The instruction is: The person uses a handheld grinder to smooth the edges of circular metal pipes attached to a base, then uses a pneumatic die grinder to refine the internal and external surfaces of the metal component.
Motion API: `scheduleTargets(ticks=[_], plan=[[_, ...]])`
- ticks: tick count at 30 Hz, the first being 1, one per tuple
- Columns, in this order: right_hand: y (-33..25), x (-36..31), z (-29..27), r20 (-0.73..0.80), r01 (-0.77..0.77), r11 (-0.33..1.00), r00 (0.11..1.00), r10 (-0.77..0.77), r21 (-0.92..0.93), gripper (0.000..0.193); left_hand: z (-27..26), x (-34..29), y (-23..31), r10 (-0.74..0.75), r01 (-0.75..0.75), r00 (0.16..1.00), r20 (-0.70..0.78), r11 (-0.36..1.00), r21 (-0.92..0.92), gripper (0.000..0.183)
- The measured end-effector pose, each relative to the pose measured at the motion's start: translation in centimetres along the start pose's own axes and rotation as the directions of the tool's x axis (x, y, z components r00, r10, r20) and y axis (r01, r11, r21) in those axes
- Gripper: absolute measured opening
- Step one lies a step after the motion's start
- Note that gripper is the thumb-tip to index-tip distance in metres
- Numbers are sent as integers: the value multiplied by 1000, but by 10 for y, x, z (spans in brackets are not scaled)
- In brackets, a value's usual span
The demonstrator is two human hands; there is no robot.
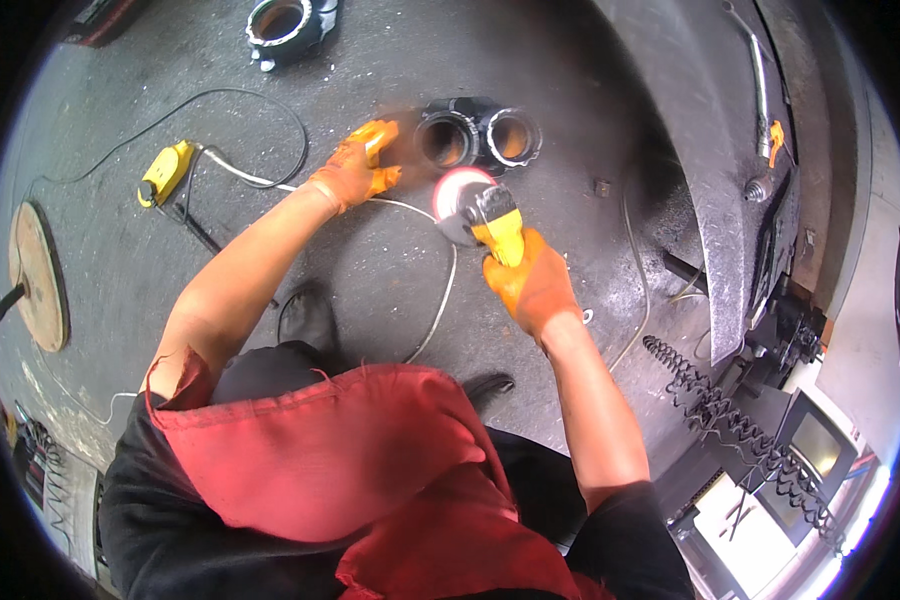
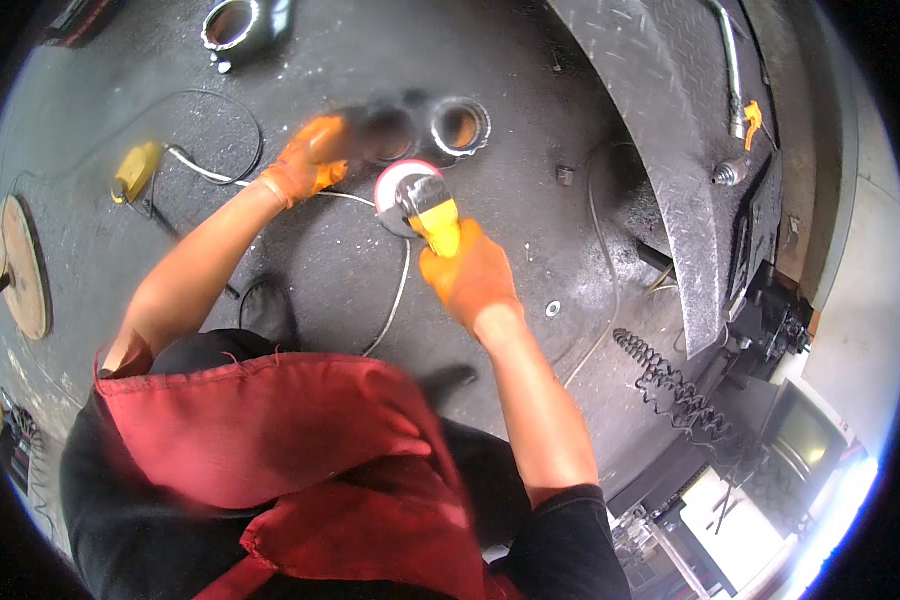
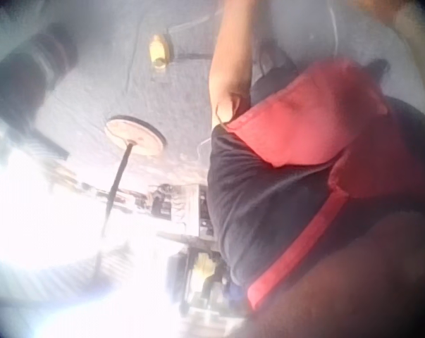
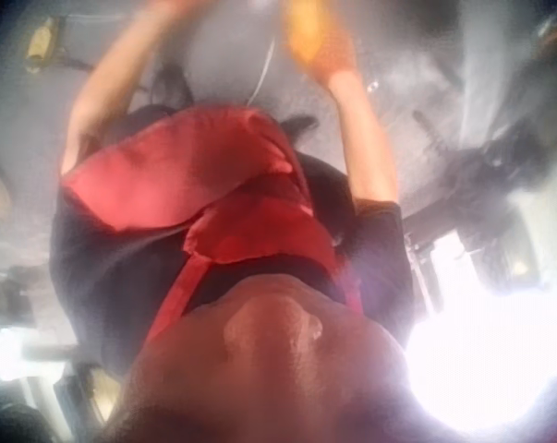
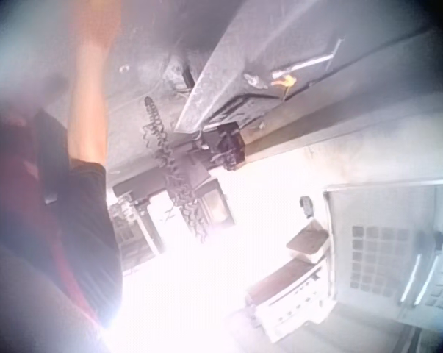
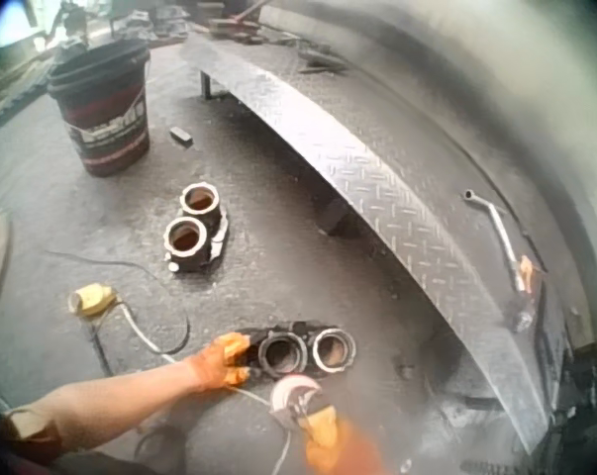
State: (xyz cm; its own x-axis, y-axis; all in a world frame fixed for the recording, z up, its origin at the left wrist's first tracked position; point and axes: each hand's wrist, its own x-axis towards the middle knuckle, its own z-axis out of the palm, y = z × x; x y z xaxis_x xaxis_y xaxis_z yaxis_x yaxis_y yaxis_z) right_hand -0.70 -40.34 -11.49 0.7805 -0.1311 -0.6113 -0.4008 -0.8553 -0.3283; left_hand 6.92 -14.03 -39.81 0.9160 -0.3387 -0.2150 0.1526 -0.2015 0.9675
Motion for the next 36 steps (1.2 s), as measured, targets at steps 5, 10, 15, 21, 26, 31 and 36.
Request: scheduleTargets(ticks=[5, 10, 15, 21, 26, 31, 36], plan=[[-39, 2, -9, 45, 54, 997, 998, -51, -52, 48, -19, -10, 37, 164, -174, 985, 57, 930, 324, 67], [-60, 41, -3, 30, 138, 983, 990, -135, -118, 48, -28, -7, 47, 147, -178, 984, 104, 866, 467, 69], [-23, 19, -7, 65, 103, 982, 993, -94, -156, 47, -28, -8, 51, 162, -203, 978, 131, 875, 440, 62], [-39, 22, -7, 47, 98, 988, 995, -93, -121, 44, -24, -12, 40, 259, -281, 960, 110, 862, 423, 65], [-50, 34, -2, 62, 150, 977, 988, -142, -152, 43, -28, -14, 41, 187, -216, 976, 108, 838, 502, 66], [0, 15, -16, 38, 72, 982, 997, -66, -174, 44, -23, -9, 51, 150, -178, 984, 100, 896, 408, 64], [-38, 32, -6, 49, 189, 972, 982, -184, -142, 44, -31, -7, -19, 195, -213, 976, 96, 765, 608, 60]])
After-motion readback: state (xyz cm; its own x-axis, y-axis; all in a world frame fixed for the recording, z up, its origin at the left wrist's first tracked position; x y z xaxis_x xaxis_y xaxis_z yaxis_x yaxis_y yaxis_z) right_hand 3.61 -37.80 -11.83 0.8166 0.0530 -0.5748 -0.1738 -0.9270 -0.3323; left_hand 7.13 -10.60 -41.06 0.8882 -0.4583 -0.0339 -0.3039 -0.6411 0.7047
